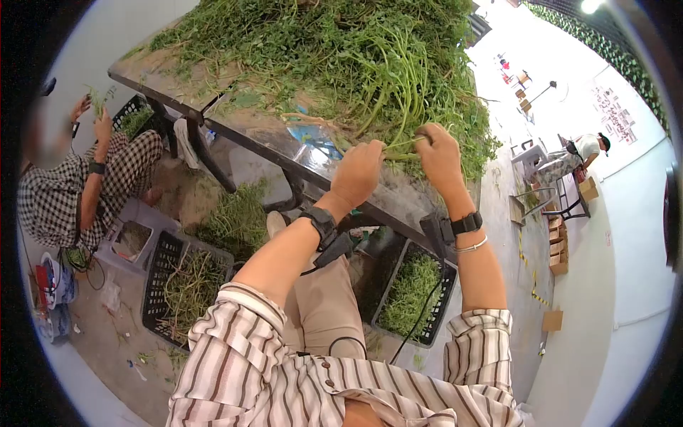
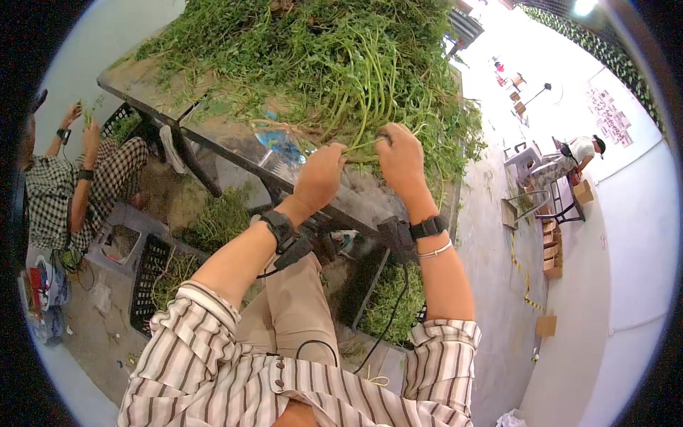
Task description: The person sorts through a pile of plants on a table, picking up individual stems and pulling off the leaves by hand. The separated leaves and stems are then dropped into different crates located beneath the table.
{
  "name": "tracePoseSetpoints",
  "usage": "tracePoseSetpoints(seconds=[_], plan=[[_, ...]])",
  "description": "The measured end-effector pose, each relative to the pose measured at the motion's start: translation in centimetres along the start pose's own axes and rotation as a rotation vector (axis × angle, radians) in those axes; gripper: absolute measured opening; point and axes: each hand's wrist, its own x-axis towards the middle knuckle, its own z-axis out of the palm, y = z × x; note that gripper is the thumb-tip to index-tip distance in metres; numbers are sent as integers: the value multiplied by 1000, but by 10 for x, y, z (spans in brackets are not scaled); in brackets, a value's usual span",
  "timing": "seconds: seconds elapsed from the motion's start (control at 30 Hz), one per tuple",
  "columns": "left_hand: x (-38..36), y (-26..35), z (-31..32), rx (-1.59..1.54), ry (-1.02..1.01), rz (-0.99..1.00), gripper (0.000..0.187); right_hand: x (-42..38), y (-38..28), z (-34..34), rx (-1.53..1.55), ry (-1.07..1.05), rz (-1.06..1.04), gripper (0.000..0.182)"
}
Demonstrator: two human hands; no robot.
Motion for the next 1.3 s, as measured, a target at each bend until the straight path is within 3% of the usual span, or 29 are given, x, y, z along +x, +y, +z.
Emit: tracePoseSetpoints(seconds=[0.07,0.1,0.17,0.2,0.33,0.43,0.5,0.57,0.63,0.7,0.8,1.03,1.13,1.2,1.3], plan=[[1,1,-2,-1,-16,-15,11,7,4,-7,182,86,224,18],[0,2,-3,-7,-38,-35,11,11,7,-12,182,85,221,18],[0,0,-2,-6,-32,-21,11,19,9,-26,569,114,434,19],[0,0,-1,-5,-29,-8,11,19,10,-36,663,25,534,19],[0,-2,-2,3,-84,-4,13,26,-2,-31,534,23,415,21],[0,-3,-1,4,-65,31,12,36,-2,-18,552,-54,483,26],[0,-1,-2,34,-107,51,11,42,2,-7,501,-30,401,29],[1,3,-4,57,-96,78,10,47,15,4,170,-163,284,28],[2,5,-7,77,-90,101,9,44,16,9,209,-66,224,26],[3,6,-8,71,-93,78,9,34,5,3,505,-56,459,22],[3,5,-5,52,-36,150,11,12,11,-3,757,-29,647,19],[3,-5,-3,17,-124,223,13,-27,19,-17,772,-8,759,24],[2,-7,-2,27,-141,229,14,-34,36,-23,734,-81,723,23],[2,-7,-2,2,-126,232,14,-39,48,-23,387,2,518,25],[1,-9,-1,26,-117,253,15,-43,46,-34,252,143,409,28]])
